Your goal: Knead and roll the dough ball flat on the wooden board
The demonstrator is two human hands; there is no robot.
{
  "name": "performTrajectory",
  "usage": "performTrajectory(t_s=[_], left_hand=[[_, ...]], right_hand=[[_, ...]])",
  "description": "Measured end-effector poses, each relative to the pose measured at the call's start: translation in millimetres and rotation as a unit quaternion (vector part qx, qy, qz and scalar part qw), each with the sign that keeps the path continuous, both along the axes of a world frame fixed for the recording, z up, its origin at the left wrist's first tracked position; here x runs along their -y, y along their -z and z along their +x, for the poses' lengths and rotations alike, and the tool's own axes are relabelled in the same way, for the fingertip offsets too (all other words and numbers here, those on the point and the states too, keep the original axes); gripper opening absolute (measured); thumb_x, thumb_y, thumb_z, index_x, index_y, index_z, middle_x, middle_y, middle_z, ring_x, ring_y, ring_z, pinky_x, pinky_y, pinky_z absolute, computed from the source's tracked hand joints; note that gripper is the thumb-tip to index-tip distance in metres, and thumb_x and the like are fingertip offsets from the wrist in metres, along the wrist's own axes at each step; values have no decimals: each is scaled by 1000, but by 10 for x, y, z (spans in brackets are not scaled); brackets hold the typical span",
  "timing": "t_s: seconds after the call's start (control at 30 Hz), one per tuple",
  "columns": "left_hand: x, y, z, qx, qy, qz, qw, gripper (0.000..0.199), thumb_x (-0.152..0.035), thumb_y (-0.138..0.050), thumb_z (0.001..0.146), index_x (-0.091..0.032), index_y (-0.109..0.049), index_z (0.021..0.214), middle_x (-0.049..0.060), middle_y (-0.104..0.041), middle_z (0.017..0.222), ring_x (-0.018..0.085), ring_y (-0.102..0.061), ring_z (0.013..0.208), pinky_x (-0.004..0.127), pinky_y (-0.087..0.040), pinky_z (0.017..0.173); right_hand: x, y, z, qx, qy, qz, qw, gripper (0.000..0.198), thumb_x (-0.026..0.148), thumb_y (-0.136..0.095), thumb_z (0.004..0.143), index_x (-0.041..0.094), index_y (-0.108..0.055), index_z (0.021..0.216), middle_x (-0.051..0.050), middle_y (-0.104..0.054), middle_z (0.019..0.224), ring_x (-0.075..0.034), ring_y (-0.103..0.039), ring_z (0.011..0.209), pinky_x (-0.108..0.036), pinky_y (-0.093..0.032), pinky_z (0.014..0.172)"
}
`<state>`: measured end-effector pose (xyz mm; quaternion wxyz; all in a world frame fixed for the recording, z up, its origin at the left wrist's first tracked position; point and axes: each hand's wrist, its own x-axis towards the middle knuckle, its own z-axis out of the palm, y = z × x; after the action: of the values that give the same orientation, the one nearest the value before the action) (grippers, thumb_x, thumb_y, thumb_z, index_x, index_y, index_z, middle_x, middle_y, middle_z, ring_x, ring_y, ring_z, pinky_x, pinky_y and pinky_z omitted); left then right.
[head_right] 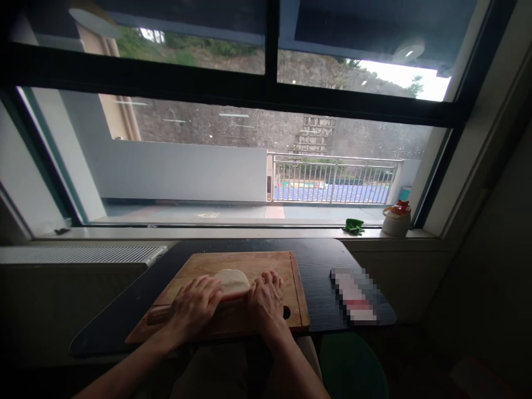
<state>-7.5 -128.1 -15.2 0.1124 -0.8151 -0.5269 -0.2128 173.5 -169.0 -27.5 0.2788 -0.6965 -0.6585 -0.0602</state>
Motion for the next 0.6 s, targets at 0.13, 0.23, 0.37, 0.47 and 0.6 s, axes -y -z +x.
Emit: performTrajectory(t_s=[0.13,0.23,0.37,0.47,0.6], left_hand=[[-182,-33,25,-26,-6,14,1000,40,-41,-32,84,-25,-60,106,6,-59,111,25,-43,111,39,-25,98],[-409,-81,178,-36,4,33,999,40,-41,-32,84,-22,-59,106,7,-59,111,24,-44,110,38,-25,98],[-750,-148,380,-29,2,49,998,40,-41,-31,84,-22,-59,104,7,-61,106,24,-47,106,38,-28,94],[-1013,-189,487,-27,-30,24,999,41,-41,-32,82,-20,-57,107,9,-61,106,24,-47,107,38,-30,92],[-1293,-178,564,-40,-61,-64,995,45,-45,-33,80,-19,-55,110,12,-60,107,28,-47,107,43,-32,88]], right_hand=[[-124,-16,12,0,-11,11,1000,28,28,-34,87,22,-60,86,-7,-55,104,-21,-38,110,-36,-20,98],[-380,-41,38,-15,2,-3,1000,24,28,-39,83,20,-61,89,-8,-55,102,-22,-40,106,-37,-21,97],[-778,-91,120,-61,20,-67,996,29,31,-39,82,19,-59,99,-10,-55,106,-23,-42,104,-38,-28,91],[-972,-127,185,-80,35,-107,990,30,30,-37,83,16,-58,100,-11,-53,108,-23,-42,103,-38,-29,89],[-976,-118,187,-87,29,-119,989,30,31,-37,84,16,-57,102,-11,-53,109,-23,-41,104,-37,-28,90]])
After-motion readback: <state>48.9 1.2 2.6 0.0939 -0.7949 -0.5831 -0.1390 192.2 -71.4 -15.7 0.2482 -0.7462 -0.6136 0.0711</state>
